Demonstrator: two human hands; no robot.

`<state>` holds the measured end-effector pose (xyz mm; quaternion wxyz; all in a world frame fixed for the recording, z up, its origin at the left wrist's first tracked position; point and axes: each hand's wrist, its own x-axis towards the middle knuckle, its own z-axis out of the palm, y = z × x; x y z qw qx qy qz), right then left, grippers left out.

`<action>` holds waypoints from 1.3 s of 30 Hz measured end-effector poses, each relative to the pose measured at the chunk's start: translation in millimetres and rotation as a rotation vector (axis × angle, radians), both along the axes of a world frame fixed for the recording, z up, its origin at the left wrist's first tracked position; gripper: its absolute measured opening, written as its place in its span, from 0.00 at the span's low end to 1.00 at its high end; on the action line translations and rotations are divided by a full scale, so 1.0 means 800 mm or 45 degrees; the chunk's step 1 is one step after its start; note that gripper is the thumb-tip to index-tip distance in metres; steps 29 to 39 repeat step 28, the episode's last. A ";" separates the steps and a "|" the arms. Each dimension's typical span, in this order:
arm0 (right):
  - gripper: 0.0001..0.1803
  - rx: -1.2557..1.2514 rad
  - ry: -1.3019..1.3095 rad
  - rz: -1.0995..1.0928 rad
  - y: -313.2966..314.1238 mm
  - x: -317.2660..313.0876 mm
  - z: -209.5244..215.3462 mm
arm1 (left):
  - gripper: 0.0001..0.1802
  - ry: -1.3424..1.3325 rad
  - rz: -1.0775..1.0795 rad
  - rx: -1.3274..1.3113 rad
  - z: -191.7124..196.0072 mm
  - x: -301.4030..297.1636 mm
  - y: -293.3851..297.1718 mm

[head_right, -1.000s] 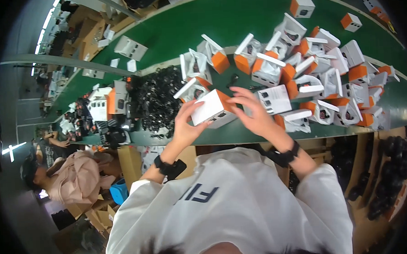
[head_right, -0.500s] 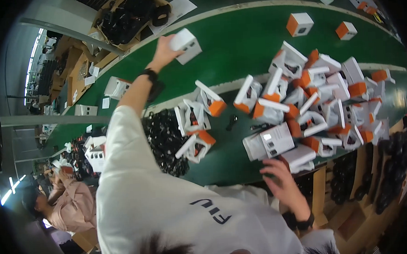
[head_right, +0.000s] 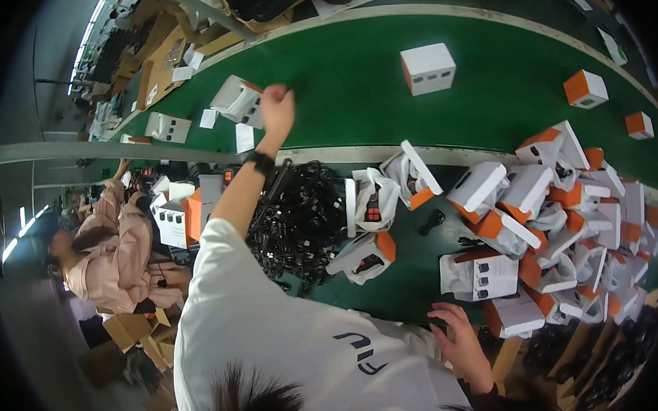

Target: The person is assembling product boxes and placing items inside them on a factory assembly line.

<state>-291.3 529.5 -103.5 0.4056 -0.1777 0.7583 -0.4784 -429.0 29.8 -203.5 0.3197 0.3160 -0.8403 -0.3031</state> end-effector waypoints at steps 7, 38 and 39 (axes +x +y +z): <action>0.14 0.121 -0.066 0.144 -0.008 -0.001 -0.019 | 0.39 -0.842 0.880 -0.282 -0.119 0.138 -0.161; 0.20 0.055 -0.110 0.462 0.002 -0.014 -0.140 | 0.27 -1.094 0.214 -0.085 -0.159 0.212 -0.411; 0.20 0.055 -0.110 0.462 0.002 -0.014 -0.140 | 0.27 -1.094 0.214 -0.085 -0.159 0.212 -0.411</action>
